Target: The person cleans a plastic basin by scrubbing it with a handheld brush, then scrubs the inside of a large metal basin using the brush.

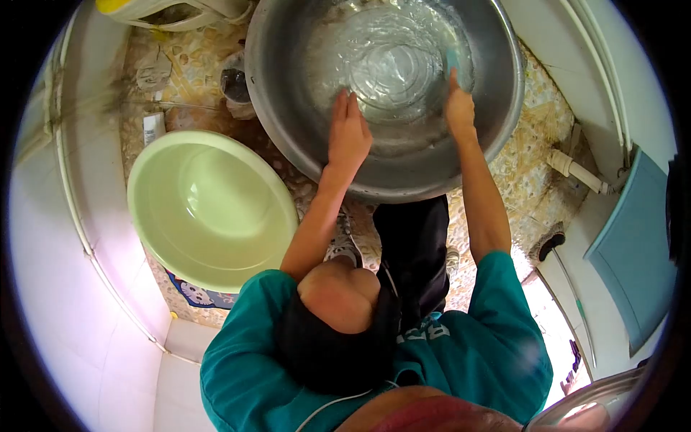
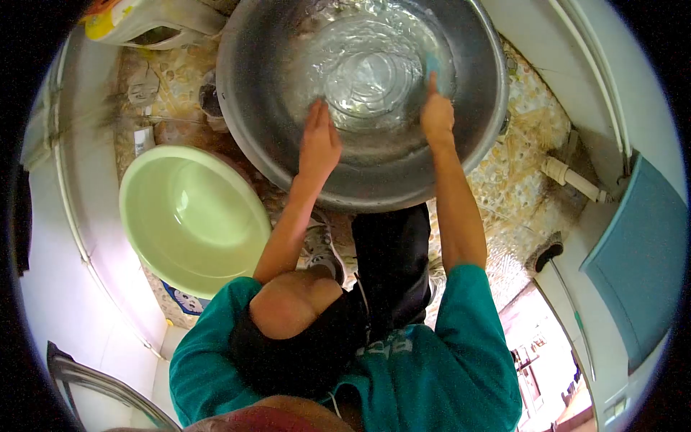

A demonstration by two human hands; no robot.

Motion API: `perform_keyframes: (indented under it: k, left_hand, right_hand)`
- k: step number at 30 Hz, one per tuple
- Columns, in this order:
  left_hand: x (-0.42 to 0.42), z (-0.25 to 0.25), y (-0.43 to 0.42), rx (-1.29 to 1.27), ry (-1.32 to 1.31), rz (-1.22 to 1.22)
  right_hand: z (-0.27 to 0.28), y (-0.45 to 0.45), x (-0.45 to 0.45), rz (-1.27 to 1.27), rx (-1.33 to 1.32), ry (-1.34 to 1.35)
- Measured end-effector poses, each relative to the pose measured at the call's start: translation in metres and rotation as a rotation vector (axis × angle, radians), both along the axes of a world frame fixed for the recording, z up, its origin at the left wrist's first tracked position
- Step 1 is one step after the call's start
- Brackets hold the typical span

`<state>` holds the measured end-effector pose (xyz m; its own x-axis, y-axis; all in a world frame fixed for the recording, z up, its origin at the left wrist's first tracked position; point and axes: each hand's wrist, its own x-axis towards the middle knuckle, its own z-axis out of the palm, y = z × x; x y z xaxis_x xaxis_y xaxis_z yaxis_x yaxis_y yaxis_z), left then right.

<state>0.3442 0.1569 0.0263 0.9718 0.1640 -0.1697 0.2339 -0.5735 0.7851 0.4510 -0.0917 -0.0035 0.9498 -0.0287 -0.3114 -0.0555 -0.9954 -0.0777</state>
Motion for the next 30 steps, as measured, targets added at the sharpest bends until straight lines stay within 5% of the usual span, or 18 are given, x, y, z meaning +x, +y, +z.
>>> perform_keyframes:
  k: [8,14,18,22,30]
  left_hand:
    - [-0.003,-0.001,-0.003,0.005,-0.042,-0.023]
    - [0.002,0.004,0.003,-0.036,-0.056,0.031]
    - [0.001,0.005,0.006,-0.007,-0.056,0.032]
    - [0.0,0.003,0.006,-0.018,-0.007,0.018]
    - [-0.001,0.0,-0.002,-0.006,-0.045,-0.012]
  right_hand:
    - [0.021,0.048,-0.135,0.149,0.156,0.282]
    - [-0.006,0.137,-0.083,0.24,0.516,0.08]
    - [-0.034,0.13,-0.006,0.286,0.274,-0.124]
    - [-0.022,0.058,0.034,0.079,0.058,0.061]
    - [0.014,0.04,-0.093,-0.009,0.174,0.145]
